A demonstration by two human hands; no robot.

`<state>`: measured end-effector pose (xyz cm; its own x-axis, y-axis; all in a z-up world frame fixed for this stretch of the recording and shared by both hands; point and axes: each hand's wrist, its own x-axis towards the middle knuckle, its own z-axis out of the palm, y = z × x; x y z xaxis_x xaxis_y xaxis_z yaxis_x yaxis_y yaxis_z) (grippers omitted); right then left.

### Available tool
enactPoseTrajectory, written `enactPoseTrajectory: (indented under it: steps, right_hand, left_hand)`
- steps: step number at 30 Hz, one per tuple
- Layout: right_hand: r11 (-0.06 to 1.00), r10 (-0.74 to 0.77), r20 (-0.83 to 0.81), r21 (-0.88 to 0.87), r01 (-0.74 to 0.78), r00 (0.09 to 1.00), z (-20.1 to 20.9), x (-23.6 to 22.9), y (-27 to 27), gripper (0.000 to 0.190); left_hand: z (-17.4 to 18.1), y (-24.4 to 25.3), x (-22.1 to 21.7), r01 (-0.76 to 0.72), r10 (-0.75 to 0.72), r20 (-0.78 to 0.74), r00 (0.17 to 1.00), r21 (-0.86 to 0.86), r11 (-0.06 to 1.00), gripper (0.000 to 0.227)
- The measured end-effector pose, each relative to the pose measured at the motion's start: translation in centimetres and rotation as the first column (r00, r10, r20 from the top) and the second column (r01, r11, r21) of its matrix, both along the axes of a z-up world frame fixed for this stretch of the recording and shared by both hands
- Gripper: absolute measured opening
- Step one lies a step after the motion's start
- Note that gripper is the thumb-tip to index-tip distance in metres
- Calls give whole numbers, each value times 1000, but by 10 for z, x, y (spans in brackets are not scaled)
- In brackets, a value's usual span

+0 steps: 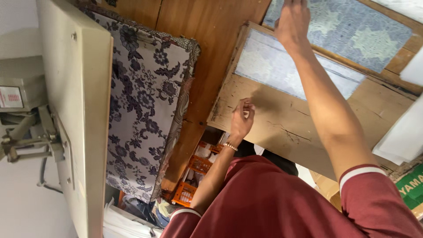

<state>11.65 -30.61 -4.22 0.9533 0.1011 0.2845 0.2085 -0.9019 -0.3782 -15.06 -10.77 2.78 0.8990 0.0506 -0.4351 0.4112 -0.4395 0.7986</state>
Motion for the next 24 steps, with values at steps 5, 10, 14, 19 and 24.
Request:
enactPoseTrajectory:
  steps: [5, 10, 14, 19, 24]
  right_hand:
    - [998, 23, -91, -48, -28, 996, -19, 9, -5, 20]
    - [991, -13, -2, 130, 13, 1000, -1, 6, -14, 17]
    - [883, -12, -161, 461, 86, 987, 31, -9, -34, 13]
    - [821, -66, -72, 563, 96, 995, 75, -59, -53, 19]
    - [818, -120, -45, 562, 124, 992, 103, -93, -60, 9]
  left_hand:
    - [-15, 40, 11, 16, -11, -81, 997, 64, 998, 34]
    - [3, 47, 45, -17, 20, -90, 996, 32, 999, 34]
    - [31, 29, 94, 1, -4, -39, 999, -69, 998, 42]
    - [38, -36, 166, 25, 16, 221, 975, -183, 983, 53]
    - [24, -123, 220, 168, -131, 307, 943, -97, 981, 73]
